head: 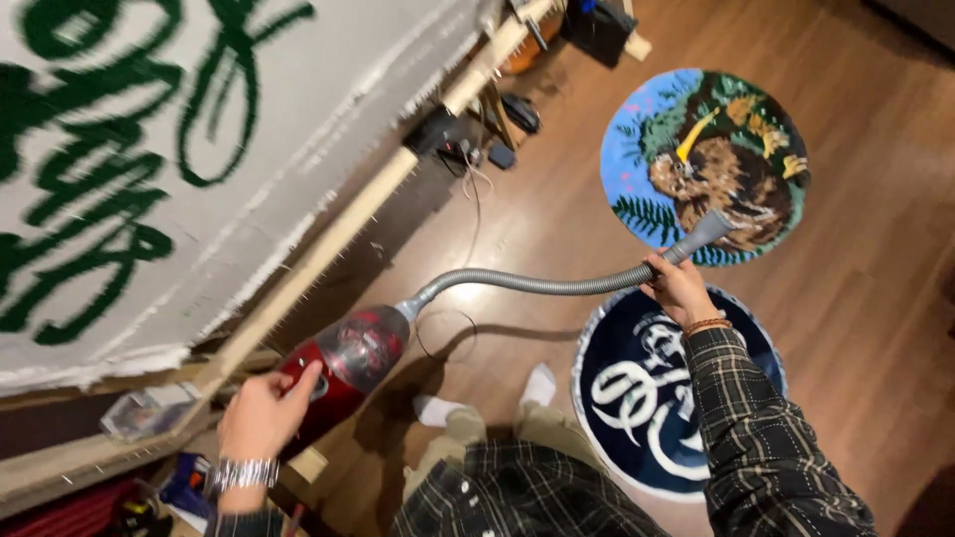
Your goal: The person coils a power adapter cable and sets it aside, then retrieves a handheld vacuum cleaner and uses it to remove red yarn scraps from the floor and from a large tapestry stretched on a wooden frame. The person vacuums the floor area under the frame and the surface of the tapestry, including the strawberry and text areas, before placing the vacuum on the floor.
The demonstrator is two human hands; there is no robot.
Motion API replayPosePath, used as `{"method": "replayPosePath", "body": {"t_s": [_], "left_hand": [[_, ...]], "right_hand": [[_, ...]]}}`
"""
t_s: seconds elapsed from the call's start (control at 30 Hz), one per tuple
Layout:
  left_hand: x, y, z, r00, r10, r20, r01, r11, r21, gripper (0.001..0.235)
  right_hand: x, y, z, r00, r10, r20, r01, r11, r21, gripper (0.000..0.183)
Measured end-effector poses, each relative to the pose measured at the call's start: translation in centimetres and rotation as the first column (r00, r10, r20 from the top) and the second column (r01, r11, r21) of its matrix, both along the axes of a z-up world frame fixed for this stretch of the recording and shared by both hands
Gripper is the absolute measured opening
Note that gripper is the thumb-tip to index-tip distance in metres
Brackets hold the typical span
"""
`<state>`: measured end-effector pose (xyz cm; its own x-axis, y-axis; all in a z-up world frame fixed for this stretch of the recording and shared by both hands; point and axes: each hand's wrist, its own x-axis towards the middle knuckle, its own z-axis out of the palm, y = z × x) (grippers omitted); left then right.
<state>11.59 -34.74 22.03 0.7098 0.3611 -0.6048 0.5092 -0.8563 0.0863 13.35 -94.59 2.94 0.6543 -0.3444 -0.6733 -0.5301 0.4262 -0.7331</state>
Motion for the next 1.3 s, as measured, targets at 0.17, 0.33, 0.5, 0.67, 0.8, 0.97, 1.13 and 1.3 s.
{"method": "replayPosePath", "body": {"t_s": [0.17,0.33,0.5,0.67,0.8,0.97,1.13,1.3], "left_hand": [[0.6,-7.0,-2.3,0.981,-0.084,-0.173,0.092,0.995,0.037,0.074],[-0.2,-12.5,-4.5,0.978,-0.117,-0.173,0.116,0.993,-0.013,0.085],[0.1,-16.4,-5.1,0.989,-0.077,-0.128,0.070,0.996,-0.054,0.086],[2.2,-16.3,-6.7,0.997,-0.053,-0.056,0.049,0.996,-0.072,0.083],[4.2,-14.5,-8.5,0.997,-0.049,0.056,0.055,0.992,-0.117,0.067],[7.1,-16.4,-6.5,0.982,-0.165,0.090,0.178,0.970,-0.166,0.064],[9.2,-19.2,-3.8,0.960,-0.271,0.076,0.281,0.919,-0.277,0.065],[11.1,-20.1,-8.0,0.925,-0.376,0.046,0.358,0.828,-0.432,0.081]], "right_hand": [[-3.8,-4.5,-0.2,0.999,-0.033,-0.032,0.031,0.998,-0.046,0.038],[-5.3,-8.1,1.5,1.000,-0.021,0.022,0.023,0.996,-0.088,0.063],[-4.9,-12.8,-0.7,0.994,-0.008,0.107,0.018,0.995,-0.097,0.072],[-4.1,-11.4,3.8,0.980,-0.097,0.175,0.106,0.993,-0.044,0.089],[-5.4,-13.5,0.4,0.965,-0.172,0.197,0.173,0.985,0.014,0.088],[-7.3,-11.9,-1.9,0.966,-0.179,0.188,0.190,0.981,-0.041,0.085],[-8.6,-6.2,-2.2,0.962,-0.228,0.150,0.243,0.966,-0.088,0.084],[-10.1,-0.4,-3.5,0.971,-0.225,0.085,0.234,0.965,-0.116,0.071]]}}
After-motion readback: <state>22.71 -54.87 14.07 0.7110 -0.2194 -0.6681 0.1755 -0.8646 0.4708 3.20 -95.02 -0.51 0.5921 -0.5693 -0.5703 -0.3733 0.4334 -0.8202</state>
